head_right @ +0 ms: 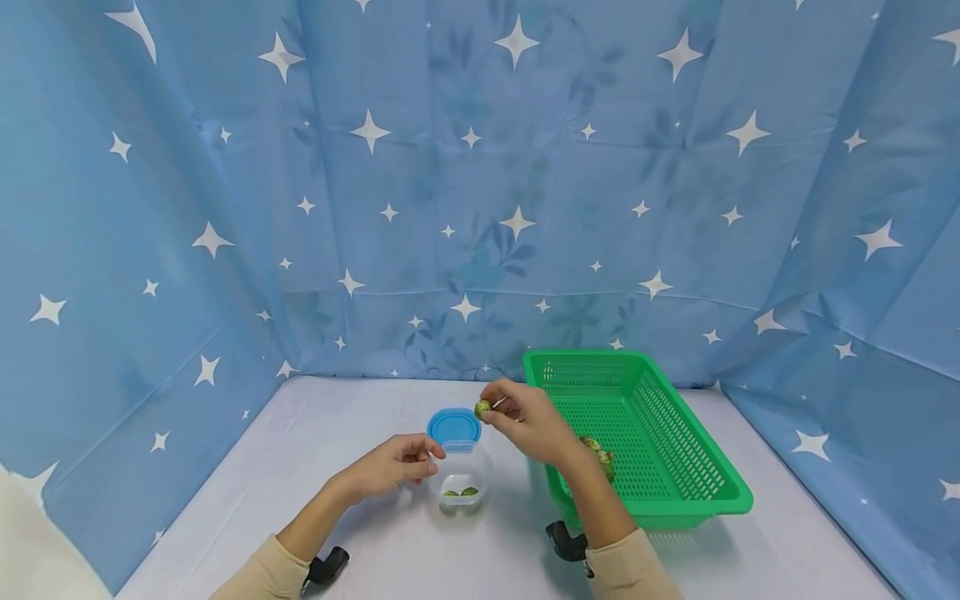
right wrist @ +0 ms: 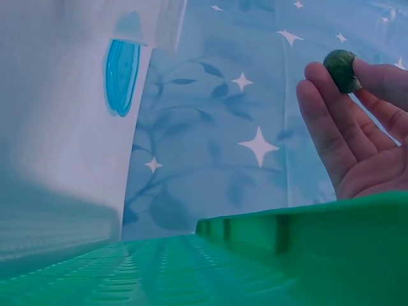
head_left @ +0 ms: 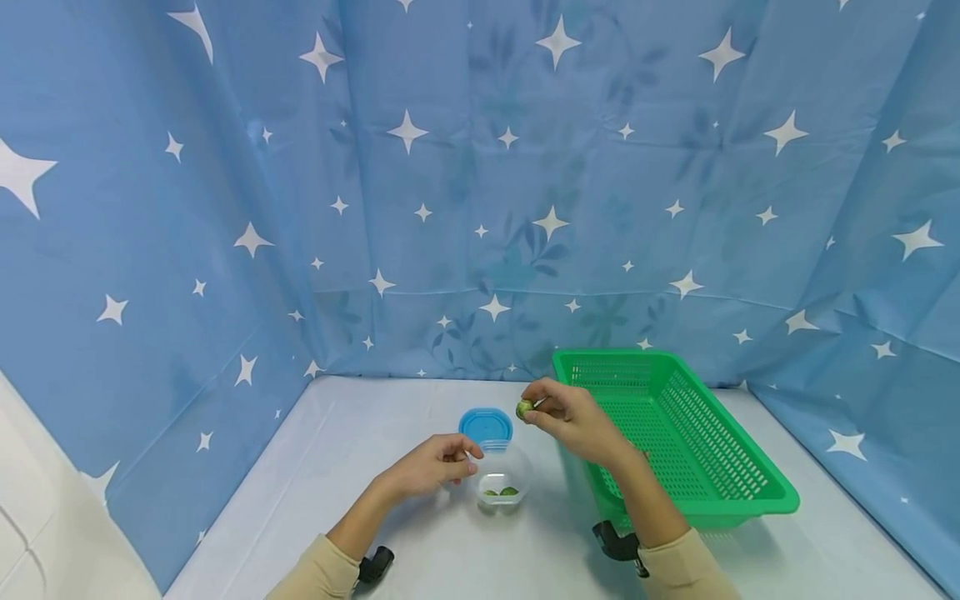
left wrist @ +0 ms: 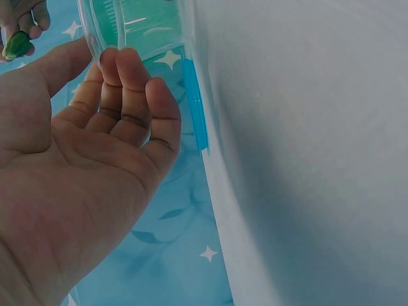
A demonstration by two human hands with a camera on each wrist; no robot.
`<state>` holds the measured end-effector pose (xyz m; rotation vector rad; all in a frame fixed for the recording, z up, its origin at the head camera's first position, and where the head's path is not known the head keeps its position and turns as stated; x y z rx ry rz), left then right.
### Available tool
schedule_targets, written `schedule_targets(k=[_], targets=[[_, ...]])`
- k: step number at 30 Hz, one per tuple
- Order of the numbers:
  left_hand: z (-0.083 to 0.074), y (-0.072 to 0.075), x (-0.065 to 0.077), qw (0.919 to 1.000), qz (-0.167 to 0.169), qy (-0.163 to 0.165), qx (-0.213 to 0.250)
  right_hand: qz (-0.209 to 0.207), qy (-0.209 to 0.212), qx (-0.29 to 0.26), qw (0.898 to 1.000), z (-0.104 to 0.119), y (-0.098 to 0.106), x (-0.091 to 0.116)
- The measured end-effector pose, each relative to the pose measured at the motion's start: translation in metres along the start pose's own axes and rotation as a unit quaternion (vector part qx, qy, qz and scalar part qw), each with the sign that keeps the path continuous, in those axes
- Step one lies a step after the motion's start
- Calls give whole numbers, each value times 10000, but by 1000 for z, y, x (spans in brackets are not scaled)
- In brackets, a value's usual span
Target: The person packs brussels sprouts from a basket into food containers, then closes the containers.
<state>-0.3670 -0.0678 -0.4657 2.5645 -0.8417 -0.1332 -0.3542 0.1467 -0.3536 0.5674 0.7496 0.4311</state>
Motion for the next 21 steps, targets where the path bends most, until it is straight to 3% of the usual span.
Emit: schedule_targets(k=[9,21], targets=[[-1,0,0,10000,-11,-11,-31,890,-231,245,9955,-3,-17,1],[-5,-1,2,10000,-55,-45,-21,1599,-428,122,9861,-6,-31,7]])
Point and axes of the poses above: each hand's wrist, its own x-axis away from the middle knuckle, its own y-axis out of the back of the hand, z = x × y, the point moved 7 cm from there along -x, towards the middle knuckle, and after that the axes turned 6 degrees about y, right-handed, at the moved point
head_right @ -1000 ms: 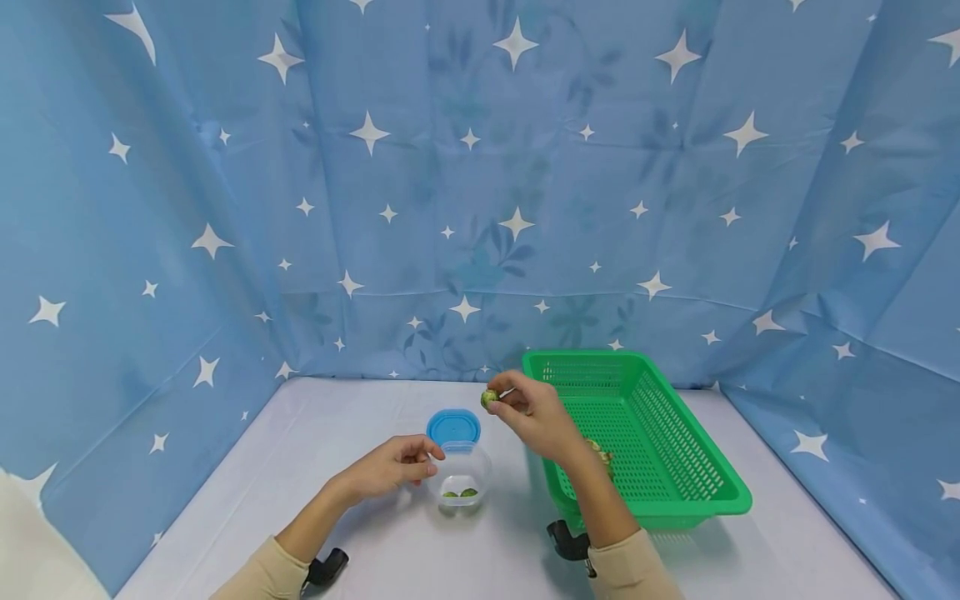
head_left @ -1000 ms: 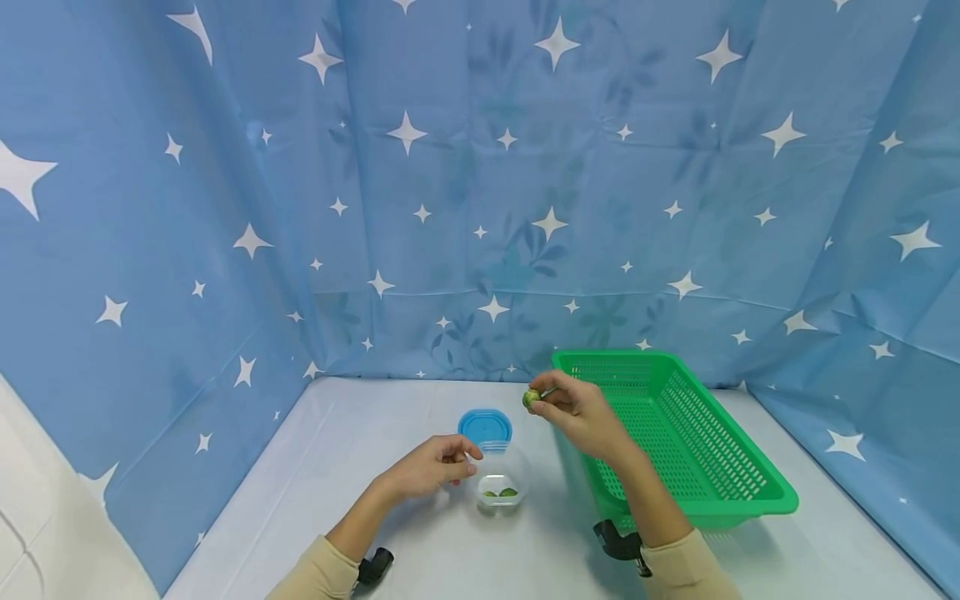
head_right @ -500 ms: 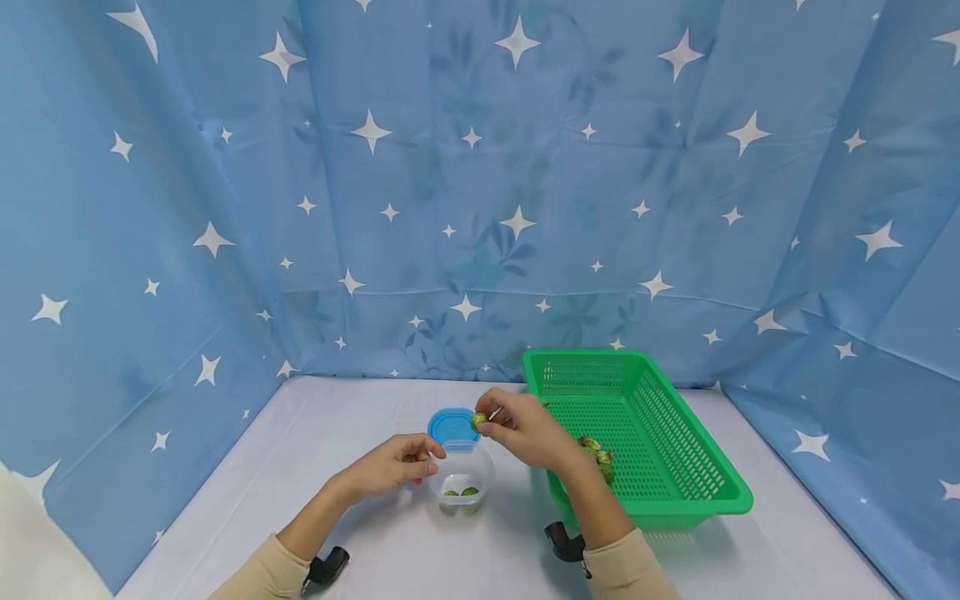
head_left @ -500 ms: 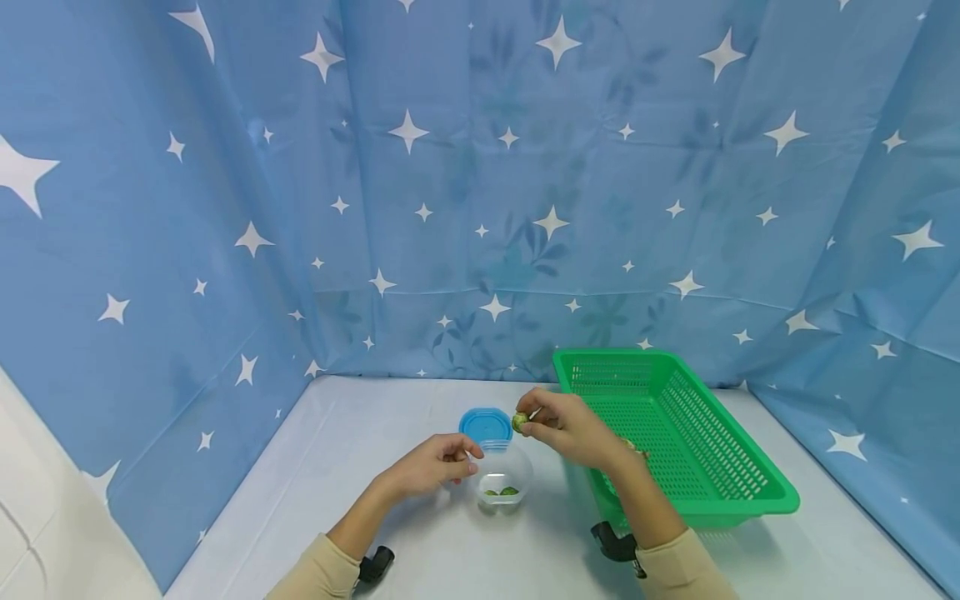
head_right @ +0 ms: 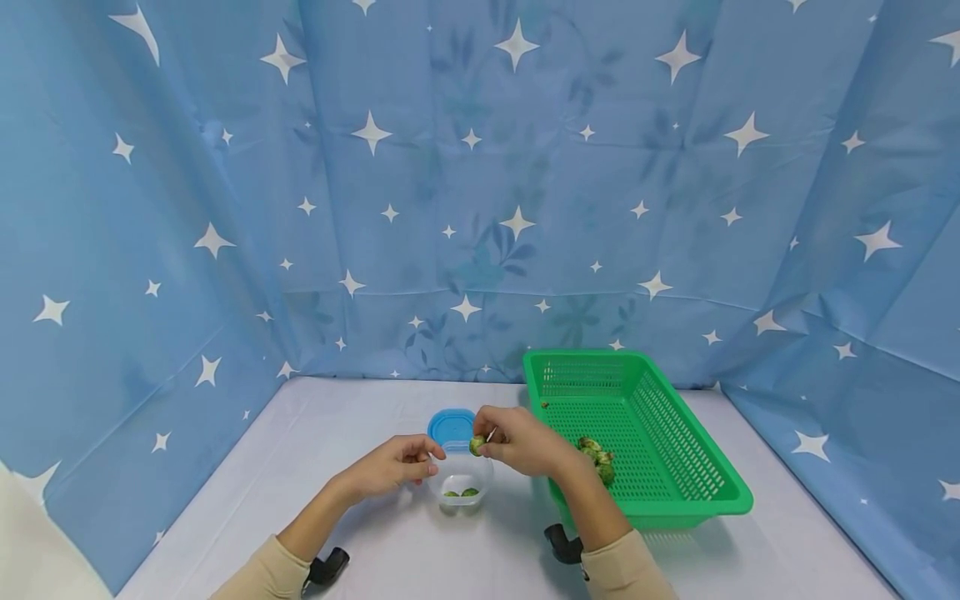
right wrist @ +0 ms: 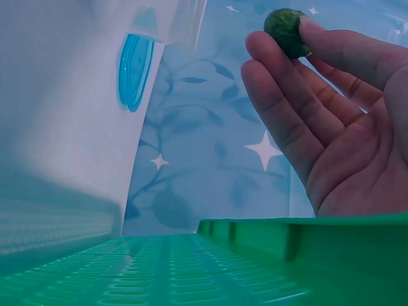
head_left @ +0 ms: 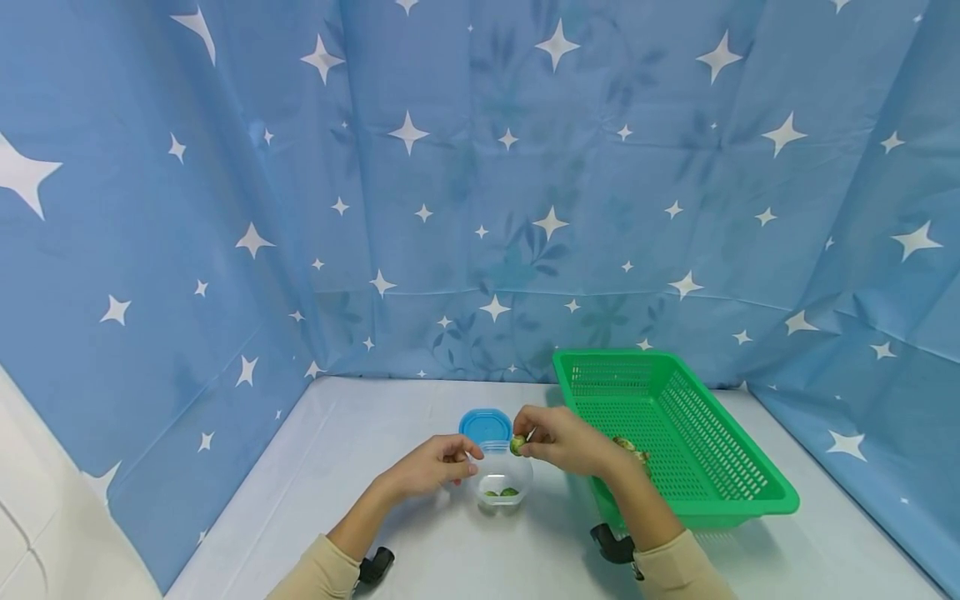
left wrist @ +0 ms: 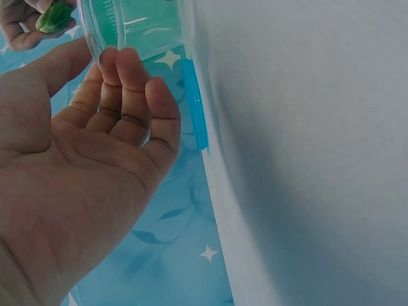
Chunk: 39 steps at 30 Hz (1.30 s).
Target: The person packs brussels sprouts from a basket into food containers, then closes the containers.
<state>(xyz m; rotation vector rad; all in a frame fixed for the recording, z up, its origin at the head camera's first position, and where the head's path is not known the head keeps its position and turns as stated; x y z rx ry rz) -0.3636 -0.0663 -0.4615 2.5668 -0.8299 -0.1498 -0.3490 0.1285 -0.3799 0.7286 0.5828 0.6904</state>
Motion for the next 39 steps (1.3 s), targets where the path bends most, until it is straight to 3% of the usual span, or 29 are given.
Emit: schedule_targets(k=[21,29,39], targets=[[-1,1,0,10000,-20,-25,-50,646,-512,104,9965,-7,-14,-2],[2,2,-1,9999,-38,87,-52,684,-447,261,9963,-7,-15,-2],[2,1,-2,10000,-19,-8,-73,631,-483,481,9957,-8,-14,-1]])
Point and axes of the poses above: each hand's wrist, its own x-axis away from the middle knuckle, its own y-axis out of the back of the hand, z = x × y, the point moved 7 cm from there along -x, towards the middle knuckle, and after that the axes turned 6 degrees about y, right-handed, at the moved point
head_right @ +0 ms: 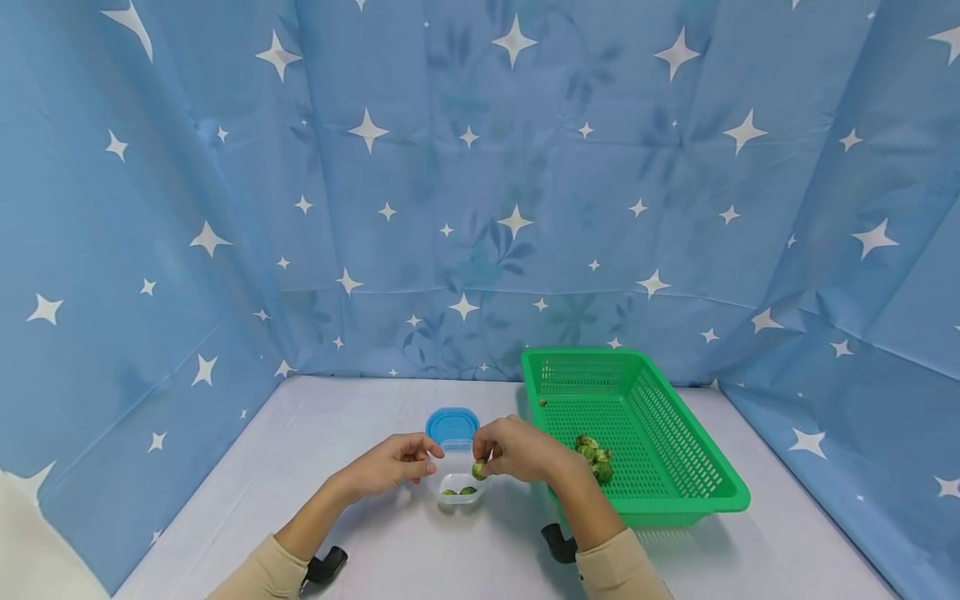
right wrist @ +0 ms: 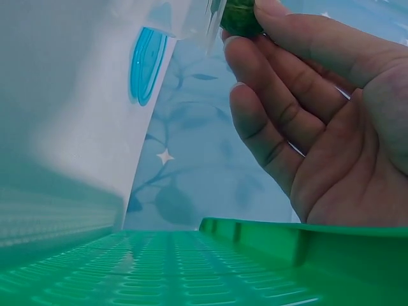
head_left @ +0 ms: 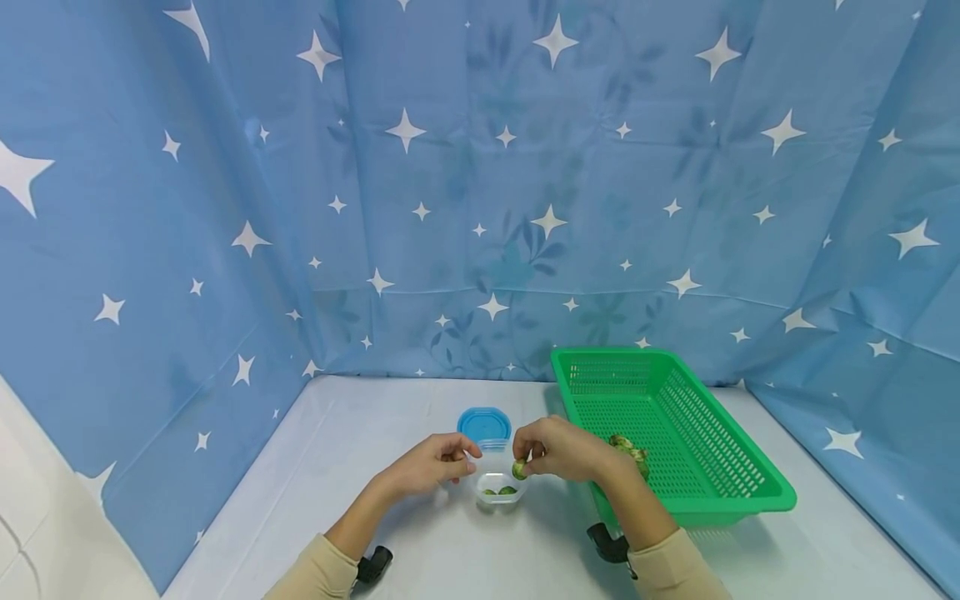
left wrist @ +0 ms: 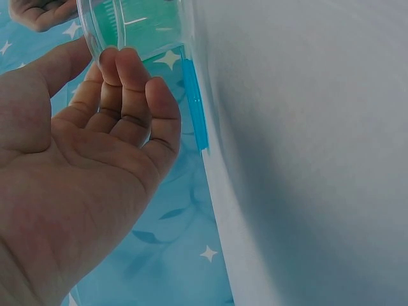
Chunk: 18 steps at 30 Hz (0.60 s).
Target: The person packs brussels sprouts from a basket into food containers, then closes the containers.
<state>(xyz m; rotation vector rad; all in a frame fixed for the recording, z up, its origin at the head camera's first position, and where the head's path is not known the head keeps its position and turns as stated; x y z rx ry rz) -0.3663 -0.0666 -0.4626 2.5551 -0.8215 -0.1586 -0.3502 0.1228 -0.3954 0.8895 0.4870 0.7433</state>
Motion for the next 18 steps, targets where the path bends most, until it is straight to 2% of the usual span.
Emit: schedule_targets(k=[8,18], targets=[[0,-1,1,10000,4,63,-7,-35,-17,-61,10000,1,-1,0],[1,0,2,10000,-13,89,12,29,94,251,9996,4,-4,-3]])
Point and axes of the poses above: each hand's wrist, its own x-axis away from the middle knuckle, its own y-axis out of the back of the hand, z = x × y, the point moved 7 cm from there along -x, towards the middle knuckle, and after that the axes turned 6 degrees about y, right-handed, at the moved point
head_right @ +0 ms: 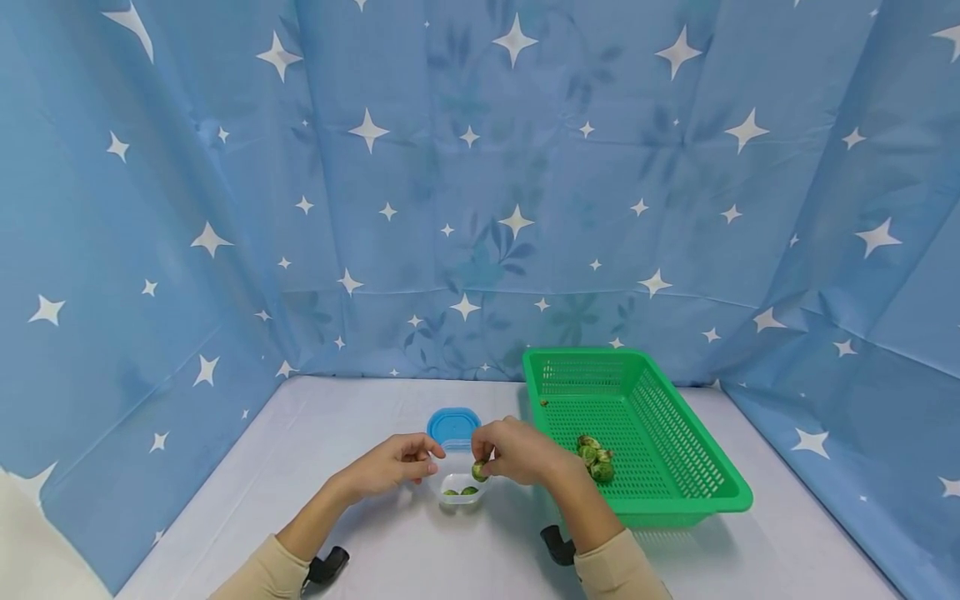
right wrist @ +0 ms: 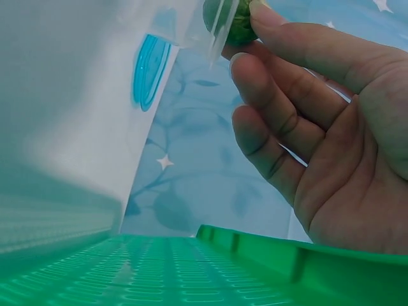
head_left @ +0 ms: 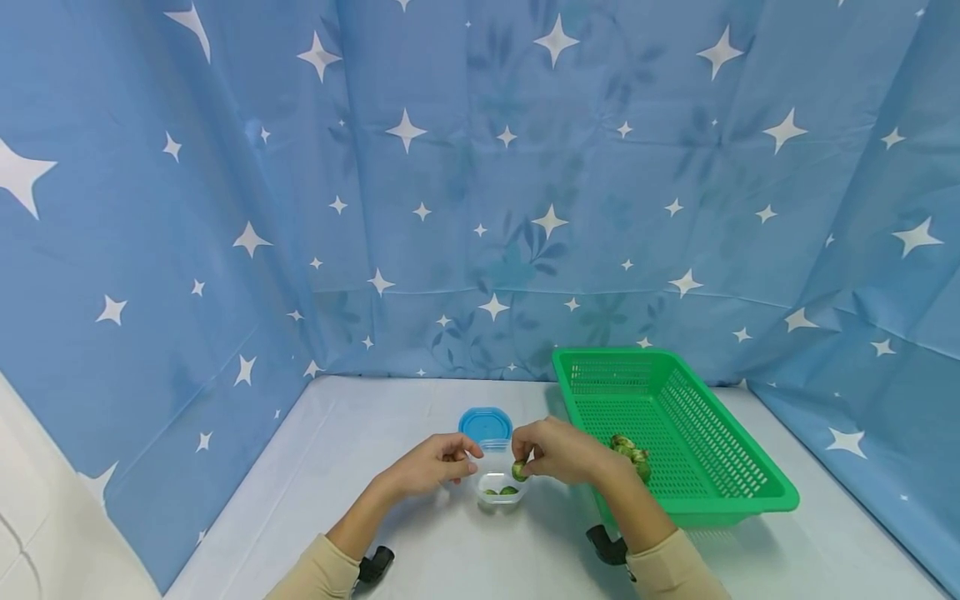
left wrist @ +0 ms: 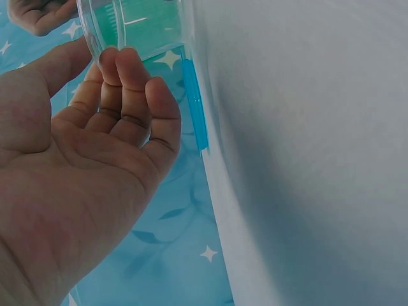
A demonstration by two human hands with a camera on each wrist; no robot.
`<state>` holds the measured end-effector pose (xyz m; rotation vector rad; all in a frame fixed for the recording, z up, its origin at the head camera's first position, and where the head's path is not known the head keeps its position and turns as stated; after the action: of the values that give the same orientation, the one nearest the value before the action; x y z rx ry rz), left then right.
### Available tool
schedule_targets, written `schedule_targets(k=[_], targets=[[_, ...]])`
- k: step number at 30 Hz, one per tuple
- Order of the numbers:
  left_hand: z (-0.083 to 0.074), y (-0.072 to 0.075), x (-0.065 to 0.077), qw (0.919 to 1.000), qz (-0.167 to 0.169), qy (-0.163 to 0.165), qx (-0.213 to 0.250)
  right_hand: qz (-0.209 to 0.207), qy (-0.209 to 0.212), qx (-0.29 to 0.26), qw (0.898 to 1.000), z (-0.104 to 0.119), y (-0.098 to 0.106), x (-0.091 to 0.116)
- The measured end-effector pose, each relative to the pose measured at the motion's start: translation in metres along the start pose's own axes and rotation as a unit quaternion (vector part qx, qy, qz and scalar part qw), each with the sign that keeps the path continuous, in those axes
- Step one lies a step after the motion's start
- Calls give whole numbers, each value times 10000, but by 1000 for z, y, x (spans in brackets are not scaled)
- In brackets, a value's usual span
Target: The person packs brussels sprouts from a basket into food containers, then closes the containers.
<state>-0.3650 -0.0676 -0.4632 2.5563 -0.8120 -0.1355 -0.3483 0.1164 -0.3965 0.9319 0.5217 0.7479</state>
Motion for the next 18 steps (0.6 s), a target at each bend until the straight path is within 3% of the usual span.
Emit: schedule_targets(k=[18], targets=[[0,0,0,10000,16,23,-1,59,-14,300,9995,6,-6,-3]])
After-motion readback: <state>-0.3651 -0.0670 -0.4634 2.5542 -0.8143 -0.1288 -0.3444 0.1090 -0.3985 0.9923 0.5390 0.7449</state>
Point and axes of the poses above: each hand's wrist, its own x-axis away from the middle knuckle, its own y-axis out of the back of the hand, z = x × y, the point moved 7 cm from there along -x, towards the middle knuckle, and after that the axes turned 6 degrees about y, right-handed, at the moved point
